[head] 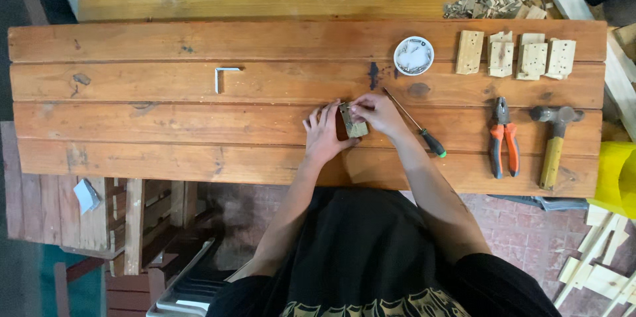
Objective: The person assembles small wooden blocks with metal brackets on a workbench. They place brackets onto the blocks, insert screws, and tighten them using a screwdriver, repeating the process for multiple units.
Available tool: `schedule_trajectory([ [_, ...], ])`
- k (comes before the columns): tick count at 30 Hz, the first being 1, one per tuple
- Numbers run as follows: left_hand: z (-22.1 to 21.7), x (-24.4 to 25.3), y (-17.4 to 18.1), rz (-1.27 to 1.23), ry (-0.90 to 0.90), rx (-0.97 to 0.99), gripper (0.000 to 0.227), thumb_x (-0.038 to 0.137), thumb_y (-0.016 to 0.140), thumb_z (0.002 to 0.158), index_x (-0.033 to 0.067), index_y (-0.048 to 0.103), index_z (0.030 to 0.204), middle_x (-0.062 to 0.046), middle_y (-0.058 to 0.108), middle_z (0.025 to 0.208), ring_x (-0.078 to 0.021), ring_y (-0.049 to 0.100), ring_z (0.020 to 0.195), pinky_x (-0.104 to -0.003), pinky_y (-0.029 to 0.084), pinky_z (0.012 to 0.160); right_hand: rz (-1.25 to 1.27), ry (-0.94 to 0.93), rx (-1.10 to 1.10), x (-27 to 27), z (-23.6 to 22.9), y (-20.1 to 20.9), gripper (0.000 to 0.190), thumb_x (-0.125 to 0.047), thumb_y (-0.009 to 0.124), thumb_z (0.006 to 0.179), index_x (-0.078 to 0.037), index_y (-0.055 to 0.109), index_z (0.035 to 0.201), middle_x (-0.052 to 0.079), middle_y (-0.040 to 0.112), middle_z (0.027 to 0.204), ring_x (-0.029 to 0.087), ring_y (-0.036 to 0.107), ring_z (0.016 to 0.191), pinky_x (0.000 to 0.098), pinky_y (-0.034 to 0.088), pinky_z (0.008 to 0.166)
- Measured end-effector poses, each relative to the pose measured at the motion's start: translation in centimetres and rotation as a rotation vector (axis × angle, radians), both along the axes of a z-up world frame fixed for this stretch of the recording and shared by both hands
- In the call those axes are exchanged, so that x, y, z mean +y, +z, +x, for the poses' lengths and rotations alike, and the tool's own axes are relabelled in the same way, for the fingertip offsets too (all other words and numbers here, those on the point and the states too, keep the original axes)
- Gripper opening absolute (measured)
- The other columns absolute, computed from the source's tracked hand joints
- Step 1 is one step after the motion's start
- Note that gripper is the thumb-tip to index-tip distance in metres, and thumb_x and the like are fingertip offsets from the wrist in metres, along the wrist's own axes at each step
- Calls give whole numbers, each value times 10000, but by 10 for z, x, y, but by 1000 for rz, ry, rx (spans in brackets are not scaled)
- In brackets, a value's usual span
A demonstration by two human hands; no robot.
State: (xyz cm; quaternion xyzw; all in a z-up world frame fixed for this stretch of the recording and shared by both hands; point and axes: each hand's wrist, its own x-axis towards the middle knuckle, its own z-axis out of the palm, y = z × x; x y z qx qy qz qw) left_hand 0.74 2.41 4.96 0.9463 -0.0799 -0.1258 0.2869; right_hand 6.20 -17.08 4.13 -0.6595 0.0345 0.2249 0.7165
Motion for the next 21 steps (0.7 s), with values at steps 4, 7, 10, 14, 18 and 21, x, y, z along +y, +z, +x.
schedule_trajectory([
  [4, 1, -1, 10, -23, 0, 25, 1249, 623, 869, 670, 186, 217, 1642, -37, 353, 1612, -426, 281, 1428, -658, 254, 1076, 17, -34, -57, 0, 2, -28, 190, -53, 787, 869, 10, 725, 1037, 136, 721, 860, 151, 710, 689, 254, 624, 606],
  [7, 1, 0, 8, -8, 1, 38, 1239, 634, 861, 668, 198, 224, 1637, -20, 344, 1616, -421, 286, 1423, -667, 246, 1083, 74, -116, -38, 2, 0, -38, 186, 8, 769, 847, 20, 721, 1026, 161, 721, 853, 190, 729, 694, 275, 631, 621],
  [10, 1, 1, 5, -10, 1, 15, 1218, 639, 857, 668, 203, 249, 1629, -14, 358, 1611, -417, 310, 1414, -688, 260, 1081, 82, -120, 24, 5, -3, -44, 201, -38, 769, 887, 16, 715, 1073, 106, 704, 922, 142, 711, 765, 248, 626, 688],
  [14, 1, 1, 10, -38, 3, 30, 1189, 620, 871, 672, 199, 272, 1608, 5, 340, 1618, -414, 288, 1416, -675, 257, 1081, -111, -14, -82, 4, -9, -44, 189, -122, 731, 959, -11, 732, 1111, 166, 714, 966, 222, 705, 845, 348, 591, 733],
  [18, 1, 0, 19, -33, 0, 33, 1171, 588, 869, 689, 192, 269, 1612, 0, 350, 1616, -422, 295, 1410, -703, 245, 1077, -87, 66, -70, 5, -2, -49, 204, -96, 684, 976, 39, 714, 1125, 173, 729, 870, 194, 712, 713, 286, 598, 672],
  [21, 0, -1, 17, 3, 1, 16, 1190, 564, 877, 677, 205, 248, 1621, -2, 361, 1609, -426, 317, 1396, -690, 279, 1062, -62, 45, -33, 13, -2, -66, 211, -83, 681, 980, 65, 700, 1129, 177, 738, 907, 190, 727, 751, 272, 606, 704],
])
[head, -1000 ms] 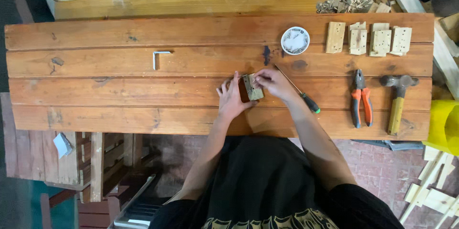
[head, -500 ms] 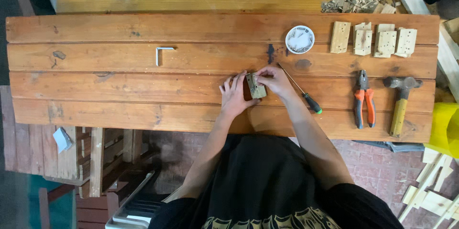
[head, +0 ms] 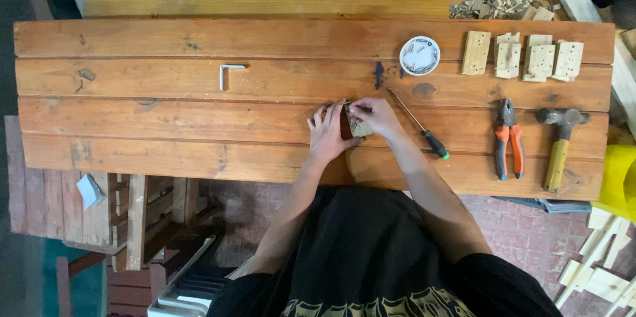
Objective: The person assembles small wooden blocks with metal brackets on a workbench. They place brackets onto the blocks, insert screws, and tighten them using a screwdriver, repeating the process for multiple units.
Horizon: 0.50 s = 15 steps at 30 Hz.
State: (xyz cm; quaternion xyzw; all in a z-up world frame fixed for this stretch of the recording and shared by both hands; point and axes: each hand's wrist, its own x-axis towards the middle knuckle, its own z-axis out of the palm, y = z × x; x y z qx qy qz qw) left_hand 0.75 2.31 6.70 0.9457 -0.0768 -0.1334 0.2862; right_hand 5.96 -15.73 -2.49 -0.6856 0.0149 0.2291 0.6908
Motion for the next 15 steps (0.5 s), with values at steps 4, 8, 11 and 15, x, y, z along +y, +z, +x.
schedule_trajectory([
  [4, 1, 2, -2, -17, 5, 8, 1202, 609, 865, 667, 220, 247, 1621, 13, 356, 1614, -416, 306, 1414, -681, 276, 1079, -149, 48, -31, 4, 5, 41, 206, -144, 706, 949, -2, 736, 1095, 119, 758, 821, 129, 712, 674, 233, 595, 658],
  [8, 0, 5, 5, -8, -2, -14, 1273, 530, 928, 632, 168, 221, 1627, -75, 372, 1575, -424, 342, 1369, -619, 324, 1055, -550, 69, -184, 12, 5, 45, 209, -348, 756, 866, -183, 792, 991, 11, 786, 833, 163, 766, 775, 328, 601, 736],
  [11, 5, 20, -32, -143, 62, -45, 908, 507, 841, 769, 198, 388, 1493, -70, 490, 1381, -395, 455, 1255, -601, 370, 1016, -641, 55, -264, 15, 7, 35, 202, -347, 749, 857, -177, 791, 958, 34, 780, 825, 250, 765, 847, 401, 597, 787],
  [15, 4, 22, -57, -219, 116, -213, 227, 368, 673, 1008, 362, 672, 1235, 99, 661, 1142, -240, 624, 1062, -478, 449, 918, -662, 54, -306, 10, 2, 35, 228, -340, 769, 852, -131, 777, 944, 86, 779, 858, 308, 759, 893, 438, 596, 815],
])
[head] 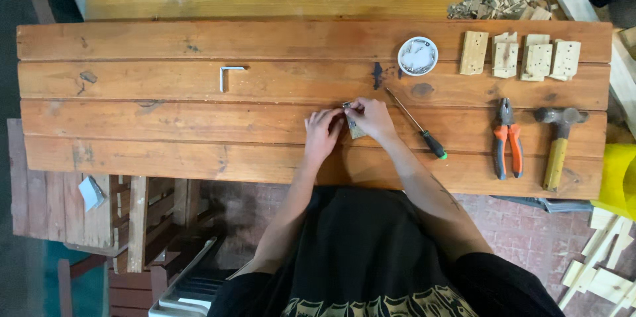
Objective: The person assembles small wooden blocks with metal brackets on a workbench. They place brackets onto the blocks, insert screws, and tighten them using a screwdriver, repeating the process for multiple units.
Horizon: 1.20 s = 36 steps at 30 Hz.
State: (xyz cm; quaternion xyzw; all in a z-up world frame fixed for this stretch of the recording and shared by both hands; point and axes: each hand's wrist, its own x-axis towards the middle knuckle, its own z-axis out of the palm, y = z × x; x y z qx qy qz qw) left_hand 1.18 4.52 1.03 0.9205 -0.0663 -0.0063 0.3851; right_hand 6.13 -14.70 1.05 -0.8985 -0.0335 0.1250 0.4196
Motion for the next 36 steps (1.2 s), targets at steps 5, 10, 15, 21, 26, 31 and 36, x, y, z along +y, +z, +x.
schedule_trajectory([
  [5, 3, -16, -12, 54, 123, -115, 202, 304, 773, 916, 307, 743, 1116, 82, 723, 1053, -221, 659, 993, -448, 431, 898, 3, -19, -14, 6, -1, -3, 215, -325, 754, 856, -117, 765, 910, 90, 782, 858, 303, 763, 880, 441, 597, 789],
  [10, 8, -21, -18, 84, 161, -149, 191, 304, 807, 868, 286, 757, 1051, 59, 750, 993, -251, 682, 957, -486, 448, 877, 1, -36, -51, 7, -12, 11, 223, -328, 735, 889, -110, 760, 925, 113, 780, 859, 324, 760, 883, 452, 601, 783],
  [15, 10, -39, -8, 108, 36, -220, 160, 307, 750, 930, 307, 735, 1089, 108, 718, 995, -168, 650, 1009, -422, 430, 936, -261, -109, -61, -38, -51, 77, 290, -287, 734, 850, -233, 722, 1135, 42, 704, 994, 321, 731, 945, 466, 616, 782],
  [21, 10, -53, 13, 144, 29, -265, 107, 348, 696, 945, 308, 716, 1042, 78, 715, 944, -206, 655, 982, -461, 463, 872, -741, -163, 46, -130, -124, 80, 562, -508, 679, 928, -305, 519, 1427, 85, 516, 1229, 368, 601, 1136, 487, 563, 903],
  [26, 11, -55, 7, 182, 35, -292, 96, 318, 684, 950, 295, 701, 1042, 78, 705, 968, -200, 648, 984, -420, 463, 857, -532, -256, -273, -150, -135, 111, 384, -258, 765, 921, -197, 669, 1287, 103, 574, 1090, 344, 668, 983, 407, 575, 819],
  [31, 9, -54, 12, 162, 29, -279, 103, 309, 694, 923, 289, 708, 1024, 64, 710, 954, -222, 645, 972, -429, 457, 834, -202, -360, -583, -129, -106, 179, 415, -202, 885, 904, -109, 657, 1238, 111, 622, 1096, 329, 685, 972, 415, 569, 842],
  [36, 10, -54, 9, 217, 56, -329, 90, 303, 732, 891, 307, 713, 978, 106, 709, 923, -174, 648, 956, -377, 435, 829, -519, -231, -712, -103, -64, 140, 388, -479, 815, 947, -148, 613, 956, 61, 656, 851, 320, 718, 632, 425, 590, 570],
])
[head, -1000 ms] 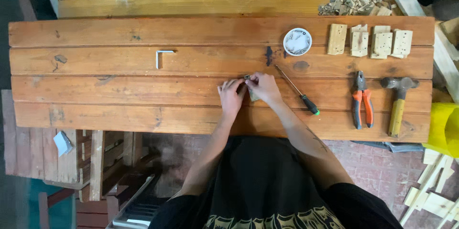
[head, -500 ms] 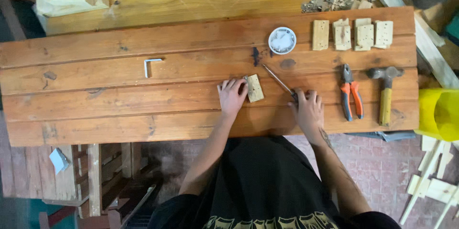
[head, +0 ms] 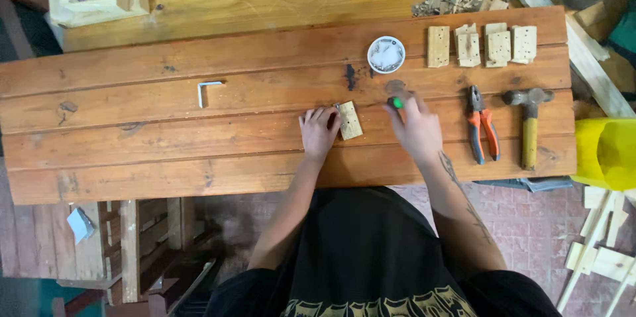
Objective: The person assembles small wooden blocks with metal brackets on a workbench. They place brackets onto the blocks, insert screws, and tighten them using a screwdriver, repeating the process for multiple units.
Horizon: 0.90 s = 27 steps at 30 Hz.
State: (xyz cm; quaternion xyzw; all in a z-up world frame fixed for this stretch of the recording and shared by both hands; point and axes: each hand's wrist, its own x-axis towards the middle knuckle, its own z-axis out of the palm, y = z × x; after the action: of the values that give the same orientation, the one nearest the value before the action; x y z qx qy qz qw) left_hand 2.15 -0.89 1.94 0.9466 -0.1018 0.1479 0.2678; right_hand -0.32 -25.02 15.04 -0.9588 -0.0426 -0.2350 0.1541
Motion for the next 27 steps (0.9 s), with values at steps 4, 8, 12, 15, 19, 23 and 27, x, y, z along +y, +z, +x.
schedule_trajectory([
  [4, 0, 0, 12, -16, 0, 24, 87, 300, 710, 896, 302, 711, 983, 81, 709, 908, -204, 660, 973, -407, 465, 851, 62, 114, -194, 34, 12, 16, 374, -450, 849, 889, -162, 654, 1026, 27, 621, 870, 266, 725, 685, 342, 587, 580],
  [8, -1, 0, 12, -21, -14, 51, 88, 303, 686, 920, 282, 711, 1002, 67, 708, 923, -222, 658, 999, -434, 465, 865, 234, 286, -182, 54, 17, 21, 375, -237, 835, 902, -116, 647, 1203, 35, 697, 933, 260, 749, 756, 347, 609, 658],
  [12, -1, 1, 0, -23, -27, 43, 120, 301, 705, 907, 283, 716, 1025, 79, 708, 957, -204, 649, 1035, -418, 453, 882, 211, 283, -202, 58, 21, -3, 357, -250, 822, 910, -134, 655, 1202, 16, 690, 891, 227, 740, 738, 330, 611, 651],
  [15, 0, 1, 3, -16, -28, 38, 100, 304, 692, 920, 295, 720, 1015, 93, 704, 946, -184, 645, 1019, -391, 439, 866, 245, 259, -212, 58, 16, -7, 358, -247, 833, 903, -128, 651, 1188, 19, 692, 898, 229, 735, 737, 325, 607, 659],
  [19, 0, 2, 3, -1, -34, 45, 100, 308, 685, 925, 285, 723, 1014, 92, 702, 937, -184, 642, 1018, -407, 437, 882, 331, 287, -214, 63, 16, 21, 323, -170, 823, 922, -60, 618, 1147, 81, 691, 920, 288, 735, 755, 359, 599, 661],
  [23, 1, 0, -1, -13, -26, 39, 116, 311, 699, 907, 303, 711, 1022, 98, 692, 923, -185, 645, 1013, -404, 442, 866, 309, 272, -218, 62, 17, 11, 345, -179, 850, 899, -55, 621, 1125, 81, 679, 899, 288, 734, 743, 362, 603, 642],
  [27, 0, 1, -6, 2, -18, 23, 121, 283, 708, 900, 298, 716, 1020, 104, 694, 912, -167, 646, 1014, -380, 433, 849, 336, 230, -227, 57, 12, 0, 346, -214, 838, 926, -44, 620, 1134, 90, 689, 918, 298, 733, 758, 373, 601, 651],
])
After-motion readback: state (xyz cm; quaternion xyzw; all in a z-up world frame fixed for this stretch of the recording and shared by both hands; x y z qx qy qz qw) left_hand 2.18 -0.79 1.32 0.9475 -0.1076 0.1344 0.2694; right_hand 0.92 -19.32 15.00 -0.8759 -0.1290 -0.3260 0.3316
